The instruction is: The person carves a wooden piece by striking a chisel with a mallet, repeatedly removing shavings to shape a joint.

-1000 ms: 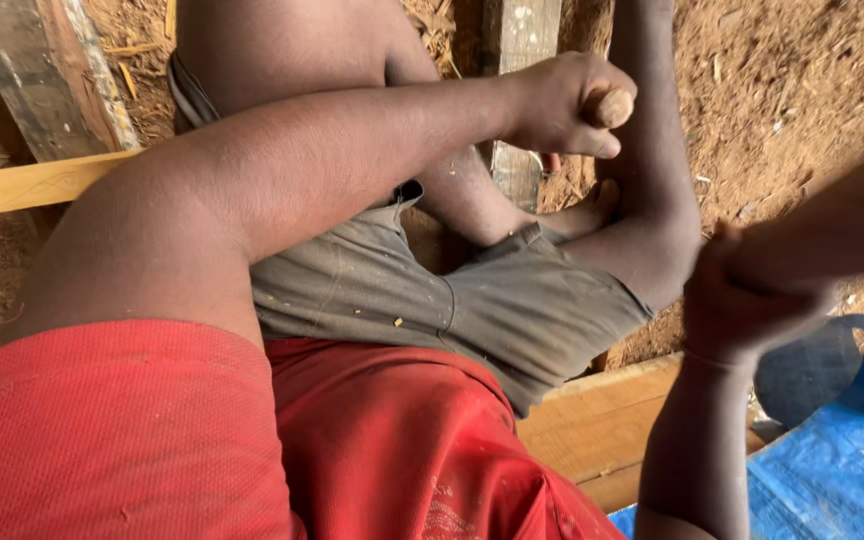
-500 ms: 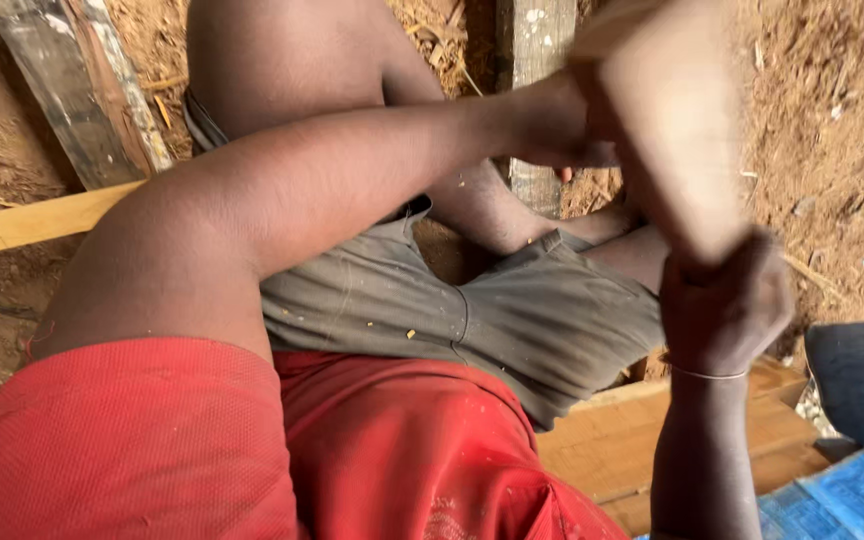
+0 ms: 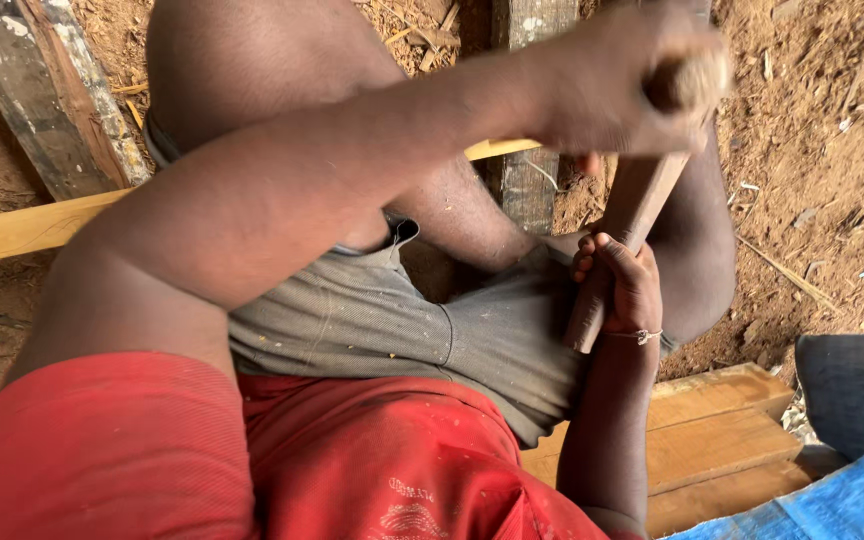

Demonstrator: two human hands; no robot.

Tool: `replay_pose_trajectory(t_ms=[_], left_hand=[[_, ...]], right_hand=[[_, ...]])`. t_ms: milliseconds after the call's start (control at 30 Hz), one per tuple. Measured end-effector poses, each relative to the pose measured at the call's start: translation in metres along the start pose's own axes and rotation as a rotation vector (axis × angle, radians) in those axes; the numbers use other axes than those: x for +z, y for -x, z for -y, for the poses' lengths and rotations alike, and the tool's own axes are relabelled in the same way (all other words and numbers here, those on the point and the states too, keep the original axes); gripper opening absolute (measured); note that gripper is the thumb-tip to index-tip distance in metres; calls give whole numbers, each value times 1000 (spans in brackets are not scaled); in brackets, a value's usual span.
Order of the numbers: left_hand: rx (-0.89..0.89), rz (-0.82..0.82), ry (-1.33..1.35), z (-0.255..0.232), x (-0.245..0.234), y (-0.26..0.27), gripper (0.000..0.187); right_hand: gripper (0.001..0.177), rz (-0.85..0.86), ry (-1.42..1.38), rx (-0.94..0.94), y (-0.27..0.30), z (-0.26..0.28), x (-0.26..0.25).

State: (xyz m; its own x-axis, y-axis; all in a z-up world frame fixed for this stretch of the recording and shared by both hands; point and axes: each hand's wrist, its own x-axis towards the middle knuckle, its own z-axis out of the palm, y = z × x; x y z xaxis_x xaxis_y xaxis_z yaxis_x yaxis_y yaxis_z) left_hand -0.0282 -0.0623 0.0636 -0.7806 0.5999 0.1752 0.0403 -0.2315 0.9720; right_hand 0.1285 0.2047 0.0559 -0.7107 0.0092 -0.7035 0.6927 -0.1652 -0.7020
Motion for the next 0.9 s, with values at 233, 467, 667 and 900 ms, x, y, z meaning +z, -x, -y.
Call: replay_pose_trajectory(t_ms=[233, 467, 667, 900], left_hand=[[-152, -2, -5, 2, -10, -12, 53], [-24, -16, 27, 8, 3, -5, 58], [-231, 9, 67, -3, 6, 1, 42], [-132, 13, 38, 15, 9, -3, 41]], right_hand=[[24, -22, 271, -69, -7, -2, 16], [31, -57, 341, -285, 13, -12, 16], [46, -122, 348, -662, 65, 9, 22], [27, -52, 362, -1240, 112, 57, 9]])
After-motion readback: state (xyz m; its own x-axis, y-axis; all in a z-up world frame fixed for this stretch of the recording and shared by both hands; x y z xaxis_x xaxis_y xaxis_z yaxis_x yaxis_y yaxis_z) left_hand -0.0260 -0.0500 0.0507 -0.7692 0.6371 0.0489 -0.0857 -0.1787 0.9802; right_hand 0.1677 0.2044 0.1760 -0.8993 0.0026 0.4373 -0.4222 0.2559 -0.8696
